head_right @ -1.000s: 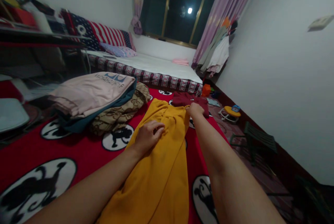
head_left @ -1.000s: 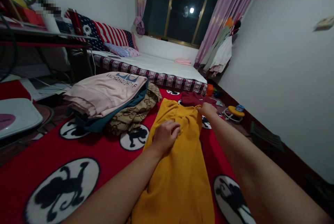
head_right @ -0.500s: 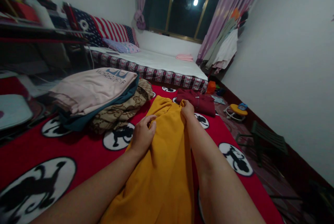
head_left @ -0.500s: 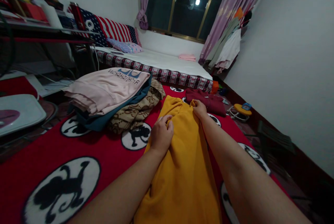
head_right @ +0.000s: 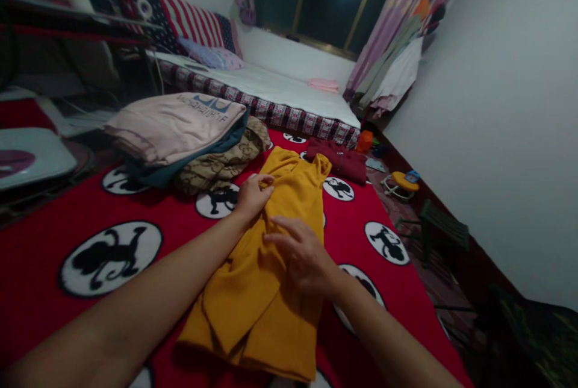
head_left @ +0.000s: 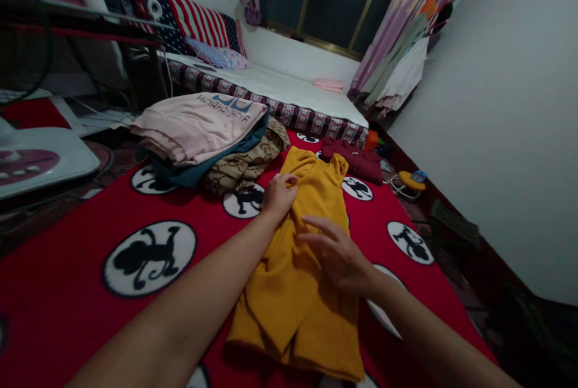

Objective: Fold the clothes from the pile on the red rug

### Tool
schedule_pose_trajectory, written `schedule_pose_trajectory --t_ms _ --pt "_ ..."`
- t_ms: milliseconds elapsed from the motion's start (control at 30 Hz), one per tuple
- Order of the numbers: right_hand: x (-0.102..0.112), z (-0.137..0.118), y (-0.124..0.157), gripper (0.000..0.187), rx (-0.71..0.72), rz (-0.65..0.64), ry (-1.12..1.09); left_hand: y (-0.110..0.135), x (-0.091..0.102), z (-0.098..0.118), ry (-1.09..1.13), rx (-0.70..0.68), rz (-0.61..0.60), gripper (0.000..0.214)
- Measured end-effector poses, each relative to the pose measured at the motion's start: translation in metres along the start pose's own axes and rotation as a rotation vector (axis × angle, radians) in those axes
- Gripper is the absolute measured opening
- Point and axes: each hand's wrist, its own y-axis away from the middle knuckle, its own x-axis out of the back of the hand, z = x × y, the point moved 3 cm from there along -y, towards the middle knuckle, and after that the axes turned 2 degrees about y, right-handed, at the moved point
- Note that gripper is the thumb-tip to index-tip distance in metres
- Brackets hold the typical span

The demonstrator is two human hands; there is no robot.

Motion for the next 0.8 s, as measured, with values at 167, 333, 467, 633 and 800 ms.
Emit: schedule_pose_trajectory --t_ms 167,333,467,633,800 --pt "-0.014 -0.058 0.014 0.051 0.044 -0.093 0.141 -0.003 -0.001 -0.005 0.157 0.027 -0.128 0.024" --pt "-0.015 -0.065 0.017 0.029 0.055 -0.141 0.155 -0.013 0.003 -0.008 0.321 0.064 -0.259 0.025" --pt "-0.006 -0.071 0.029 0.022 0.089 -0.079 0.05 -0.018 0.013 -0.009 0.415 0.12 -0.356 0.029" --pt "0.008 -0.086 0.039 0.023 0.087 -0.087 -0.122 -0.019 0.017 -0.01 0.483 0.136 -0.432 0.039" --pt "0.024 -0.059 0.021 0.021 -0.298 0.201 -0.452 -0.019 0.01 -0.013 0.447 0.048 -0.5 0.041"
